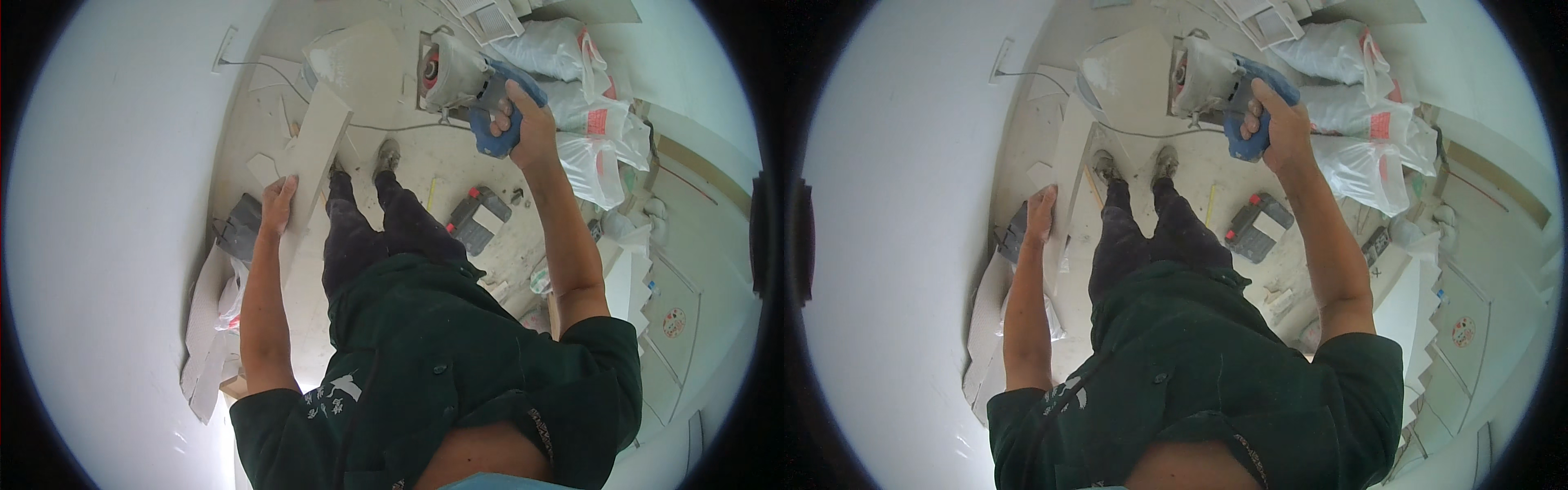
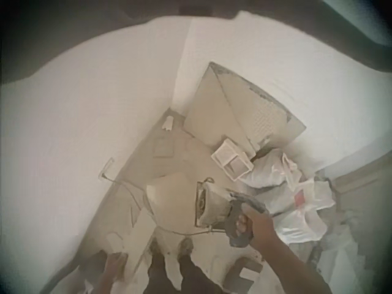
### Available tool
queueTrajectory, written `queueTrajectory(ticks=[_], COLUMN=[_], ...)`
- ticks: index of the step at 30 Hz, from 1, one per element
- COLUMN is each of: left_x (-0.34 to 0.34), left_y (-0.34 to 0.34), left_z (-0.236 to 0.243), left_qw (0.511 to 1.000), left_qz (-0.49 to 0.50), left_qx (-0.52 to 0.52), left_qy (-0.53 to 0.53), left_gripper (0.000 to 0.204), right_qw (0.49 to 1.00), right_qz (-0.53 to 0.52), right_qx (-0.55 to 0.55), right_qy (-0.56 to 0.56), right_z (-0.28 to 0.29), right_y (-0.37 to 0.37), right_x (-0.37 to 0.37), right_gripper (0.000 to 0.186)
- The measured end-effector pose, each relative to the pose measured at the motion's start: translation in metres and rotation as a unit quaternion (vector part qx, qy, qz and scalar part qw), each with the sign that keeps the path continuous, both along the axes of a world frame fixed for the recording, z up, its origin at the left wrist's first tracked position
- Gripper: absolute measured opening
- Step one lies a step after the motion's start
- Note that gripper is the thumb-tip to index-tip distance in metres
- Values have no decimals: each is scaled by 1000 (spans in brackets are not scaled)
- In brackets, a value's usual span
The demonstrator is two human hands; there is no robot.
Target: Installing tiles along a wall edge and cutting a tile to size using a circular saw.
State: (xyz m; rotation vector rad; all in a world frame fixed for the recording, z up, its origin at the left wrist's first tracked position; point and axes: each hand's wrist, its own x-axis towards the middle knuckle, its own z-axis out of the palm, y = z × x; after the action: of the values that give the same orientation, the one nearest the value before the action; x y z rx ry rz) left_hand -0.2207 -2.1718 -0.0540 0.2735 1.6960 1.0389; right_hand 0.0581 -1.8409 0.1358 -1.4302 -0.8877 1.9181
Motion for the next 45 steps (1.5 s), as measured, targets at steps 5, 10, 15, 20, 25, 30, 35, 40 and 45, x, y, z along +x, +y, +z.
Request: queueTrajectory(ticks=[5, 10, 15, 20, 25, 30, 35, 40, 45], left_x=[0, 15, 26, 29, 42, 40, 42, 48, 55], left_y=[9, 32, 34, 32, 33, 31, 27, 27, 22], left_z=[-17, -10, -10, -7, 2, -2, -11, -6, -3], left_qw=[998, 997, 998, 997, 999, 998, 994, 996, 997], left_qz=[-62, -77, -63, -70, -49, -64, -94, -71, -63], left_qx=[15, 17, 17, 0, 7, -5, -29, -26, -20], left_qy=[-21, -14, -8, 20, -4, 26, 54, 38, 33], left_gripper=[47, 47, 47, 57, 62, 64, 65, 65, 65], right_qw=[998, 995, 990, 990, 989, 989, 988, 989, 985], right_qz=[-4, 24, 59, 70, 77, 81, 91, 84, 99], right_qx=[-70, -96, -117, -110, -119, -119, -117, -120, -132], right_qy=[5, 13, 57, 46, 51, 33, 32, 36, 53], right_z=[24, 35, 34, 43, 44, 47, 46, 43, 37], right_y=[8, 8, 13, 12, 10, 7, 5, 2, 3], right_x=[-10, -11, -10, -16, -13, -16, -14, -8, -3], right_gripper=[18, 18, 19, 16, 17, 17, 17, 16, 17])
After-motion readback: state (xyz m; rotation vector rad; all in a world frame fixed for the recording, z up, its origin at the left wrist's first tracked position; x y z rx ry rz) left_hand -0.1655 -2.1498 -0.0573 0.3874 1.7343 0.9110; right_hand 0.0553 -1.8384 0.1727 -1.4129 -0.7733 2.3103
